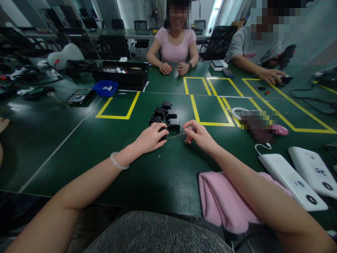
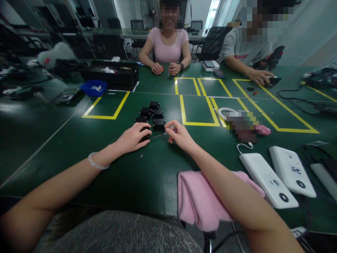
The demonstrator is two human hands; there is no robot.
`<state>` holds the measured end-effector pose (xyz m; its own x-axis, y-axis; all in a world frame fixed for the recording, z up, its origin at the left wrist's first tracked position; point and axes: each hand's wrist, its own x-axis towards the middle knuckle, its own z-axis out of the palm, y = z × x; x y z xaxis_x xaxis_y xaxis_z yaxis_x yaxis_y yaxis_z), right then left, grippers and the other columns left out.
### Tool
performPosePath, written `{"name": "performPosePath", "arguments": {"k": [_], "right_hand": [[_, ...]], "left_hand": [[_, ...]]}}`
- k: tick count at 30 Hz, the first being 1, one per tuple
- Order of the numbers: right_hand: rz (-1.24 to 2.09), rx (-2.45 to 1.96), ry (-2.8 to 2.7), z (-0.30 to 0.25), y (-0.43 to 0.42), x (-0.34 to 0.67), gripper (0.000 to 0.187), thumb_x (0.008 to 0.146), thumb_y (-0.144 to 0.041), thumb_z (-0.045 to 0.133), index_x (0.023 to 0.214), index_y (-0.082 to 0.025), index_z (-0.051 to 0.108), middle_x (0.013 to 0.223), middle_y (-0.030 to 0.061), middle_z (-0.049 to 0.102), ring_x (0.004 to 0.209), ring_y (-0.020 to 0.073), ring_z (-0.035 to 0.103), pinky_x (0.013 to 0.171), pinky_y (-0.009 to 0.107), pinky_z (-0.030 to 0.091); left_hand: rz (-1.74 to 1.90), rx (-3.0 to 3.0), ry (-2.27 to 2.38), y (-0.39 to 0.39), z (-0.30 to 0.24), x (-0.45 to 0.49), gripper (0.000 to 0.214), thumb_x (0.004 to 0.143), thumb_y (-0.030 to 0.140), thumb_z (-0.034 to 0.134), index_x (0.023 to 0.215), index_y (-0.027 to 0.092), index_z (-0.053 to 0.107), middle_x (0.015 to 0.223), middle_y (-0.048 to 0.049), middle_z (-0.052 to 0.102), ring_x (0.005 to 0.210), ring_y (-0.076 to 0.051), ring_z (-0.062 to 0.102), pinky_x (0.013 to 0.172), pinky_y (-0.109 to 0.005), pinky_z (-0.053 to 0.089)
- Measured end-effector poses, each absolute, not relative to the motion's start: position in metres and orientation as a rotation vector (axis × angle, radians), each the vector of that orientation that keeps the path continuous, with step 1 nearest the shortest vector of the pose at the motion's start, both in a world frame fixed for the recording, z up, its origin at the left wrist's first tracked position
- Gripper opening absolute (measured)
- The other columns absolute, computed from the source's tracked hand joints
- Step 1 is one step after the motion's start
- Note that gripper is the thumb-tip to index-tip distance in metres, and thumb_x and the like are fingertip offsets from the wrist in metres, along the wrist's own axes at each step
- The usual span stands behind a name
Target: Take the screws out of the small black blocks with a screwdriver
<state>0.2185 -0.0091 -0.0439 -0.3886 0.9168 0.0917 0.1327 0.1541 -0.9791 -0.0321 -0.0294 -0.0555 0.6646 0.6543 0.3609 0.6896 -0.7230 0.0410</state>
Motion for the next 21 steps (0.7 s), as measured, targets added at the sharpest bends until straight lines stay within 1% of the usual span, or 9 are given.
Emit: {"name": "performPosePath", "arguments": {"k": [3, 6, 12, 16, 18, 21], "right_hand": [[1.318, -1.033, -1.664, -0.0432, -0.0092, 0.2178, 0.02, 0.088, -0.037, 0.067, 0.092, -0.022, 0.054, 0.05, -0.0105, 0.049, 0.045, 0.0104, 0.051, 0.059, 0.029, 0.054], [1.315, -1.063, -1.655, -0.0436, -0.0094, 0.2168, 0.024, 0.09, -0.043, 0.065, 0.088, -0.022, 0.054, 0.045, -0.0117, 0.043, 0.042, 0.0102, 0.049, 0.059, 0.03, 0.054], [1.319, -1.027, -1.675, -0.044, -0.0099, 0.2177, 0.024, 0.09, -0.041, 0.068, 0.093, -0.022, 0.054, 0.049, -0.0107, 0.048, 0.045, 0.0099, 0.051, 0.058, 0.028, 0.053], [1.325, -1.049, -1.662, -0.0444, -0.0096, 0.2178, 0.026, 0.091, -0.044, 0.066, 0.092, -0.021, 0.054, 0.047, -0.0115, 0.045, 0.042, 0.0096, 0.049, 0.059, 0.029, 0.055], [1.317, -1.064, -1.671, -0.0451, -0.0094, 0.2176, 0.027, 0.092, -0.046, 0.066, 0.09, -0.021, 0.055, 0.044, -0.0113, 0.045, 0.041, 0.0099, 0.049, 0.06, 0.029, 0.055], [1.323, -1.04, -1.661, -0.046, -0.0091, 0.2175, 0.027, 0.09, -0.045, 0.067, 0.091, -0.021, 0.054, 0.045, -0.0115, 0.047, 0.042, 0.0098, 0.049, 0.06, 0.029, 0.055]], "left_hand": [[-0.542, -2.773, -1.137, -0.0296, -0.0556, -0.0324, 0.021, 0.095, 0.023, 0.063, 0.113, 0.016, 0.059, 0.134, -0.0162, 0.055, 0.12, -0.031, 0.055, 0.094, -0.047, 0.056], [-0.539, -2.772, -1.134, -0.0294, -0.0559, -0.0328, 0.021, 0.094, 0.024, 0.064, 0.114, 0.017, 0.058, 0.135, -0.0159, 0.055, 0.121, -0.032, 0.055, 0.095, -0.047, 0.056], [-0.554, -2.769, -1.113, -0.0286, -0.0573, -0.0336, 0.022, 0.095, 0.025, 0.065, 0.114, 0.016, 0.059, 0.134, -0.0158, 0.055, 0.119, -0.031, 0.056, 0.095, -0.047, 0.056], [-0.567, -2.754, -1.118, -0.0289, -0.058, -0.0332, 0.021, 0.095, 0.024, 0.065, 0.113, 0.016, 0.06, 0.134, -0.016, 0.055, 0.119, -0.031, 0.056, 0.094, -0.046, 0.056], [-0.571, -2.753, -1.109, -0.029, -0.0582, -0.0329, 0.022, 0.094, 0.023, 0.066, 0.113, 0.015, 0.06, 0.133, -0.0168, 0.056, 0.118, -0.031, 0.056, 0.094, -0.046, 0.057], [-0.58, -2.764, -1.106, -0.0291, -0.0583, -0.0326, 0.021, 0.094, 0.023, 0.065, 0.112, 0.014, 0.06, 0.132, -0.0167, 0.056, 0.117, -0.031, 0.056, 0.093, -0.046, 0.057]]}}
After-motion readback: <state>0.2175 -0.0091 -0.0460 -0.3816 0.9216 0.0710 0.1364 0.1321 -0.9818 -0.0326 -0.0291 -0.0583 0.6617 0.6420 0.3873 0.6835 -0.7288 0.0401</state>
